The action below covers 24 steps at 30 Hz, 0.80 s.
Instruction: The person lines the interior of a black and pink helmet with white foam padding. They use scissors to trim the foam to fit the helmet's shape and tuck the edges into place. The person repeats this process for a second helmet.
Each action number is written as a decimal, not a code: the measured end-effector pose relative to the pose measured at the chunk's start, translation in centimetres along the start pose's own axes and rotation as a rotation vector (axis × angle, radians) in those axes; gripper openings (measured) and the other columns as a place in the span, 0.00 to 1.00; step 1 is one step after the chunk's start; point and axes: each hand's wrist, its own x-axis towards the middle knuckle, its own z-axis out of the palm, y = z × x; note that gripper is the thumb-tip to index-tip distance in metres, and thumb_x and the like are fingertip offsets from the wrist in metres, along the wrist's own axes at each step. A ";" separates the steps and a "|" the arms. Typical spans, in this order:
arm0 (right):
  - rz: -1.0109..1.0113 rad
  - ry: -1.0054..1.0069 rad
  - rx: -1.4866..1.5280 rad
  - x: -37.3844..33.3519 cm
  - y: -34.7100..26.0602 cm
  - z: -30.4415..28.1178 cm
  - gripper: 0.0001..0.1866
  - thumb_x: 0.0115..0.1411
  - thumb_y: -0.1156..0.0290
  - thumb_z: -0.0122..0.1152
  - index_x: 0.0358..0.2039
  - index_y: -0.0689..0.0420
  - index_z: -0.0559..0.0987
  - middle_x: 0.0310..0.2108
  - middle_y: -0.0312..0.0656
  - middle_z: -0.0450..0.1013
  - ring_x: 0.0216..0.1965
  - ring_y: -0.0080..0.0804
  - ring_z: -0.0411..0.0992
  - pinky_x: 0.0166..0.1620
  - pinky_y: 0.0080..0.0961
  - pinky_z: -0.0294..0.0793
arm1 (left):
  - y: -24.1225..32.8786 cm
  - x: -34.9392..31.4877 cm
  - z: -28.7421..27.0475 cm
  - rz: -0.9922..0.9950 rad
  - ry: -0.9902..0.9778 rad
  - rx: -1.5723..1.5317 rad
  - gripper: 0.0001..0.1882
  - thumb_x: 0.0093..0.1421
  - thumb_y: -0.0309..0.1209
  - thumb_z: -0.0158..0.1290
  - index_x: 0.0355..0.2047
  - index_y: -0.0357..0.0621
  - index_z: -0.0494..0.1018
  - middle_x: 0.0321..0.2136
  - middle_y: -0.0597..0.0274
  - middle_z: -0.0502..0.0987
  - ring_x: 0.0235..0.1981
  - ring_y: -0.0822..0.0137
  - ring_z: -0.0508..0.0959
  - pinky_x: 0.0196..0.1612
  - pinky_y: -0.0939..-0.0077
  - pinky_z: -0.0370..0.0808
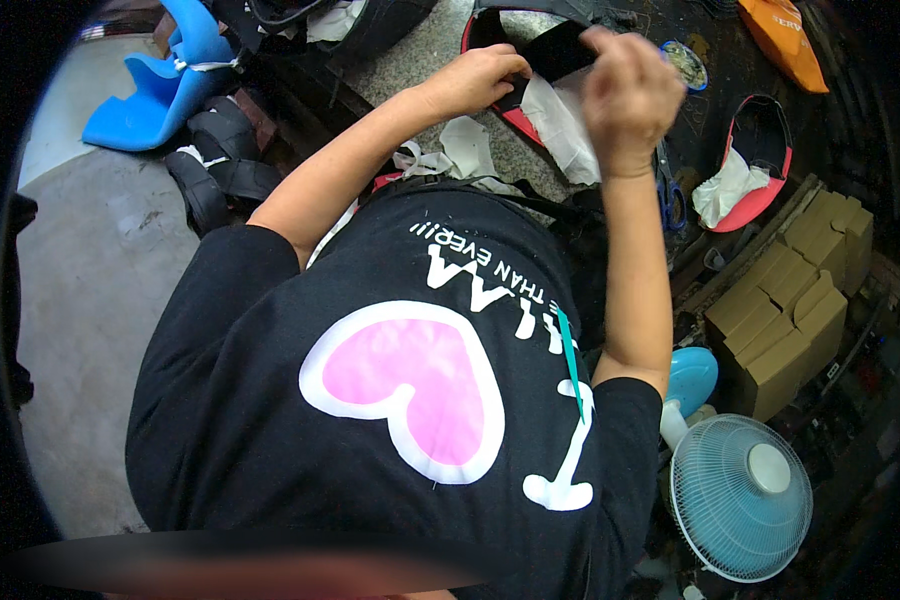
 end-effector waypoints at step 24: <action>0.116 -0.525 0.347 -5.6 1.4 4.4 0.21 0.52 0.53 0.68 0.41 0.55 0.83 0.41 0.45 0.77 0.42 0.40 0.76 0.48 0.34 0.73 | 0.8 0.3 2.1 0.136 0.221 0.097 0.07 0.60 0.34 0.55 0.34 0.44 0.75 0.32 0.60 0.78 0.34 0.57 0.80 0.36 0.63 0.77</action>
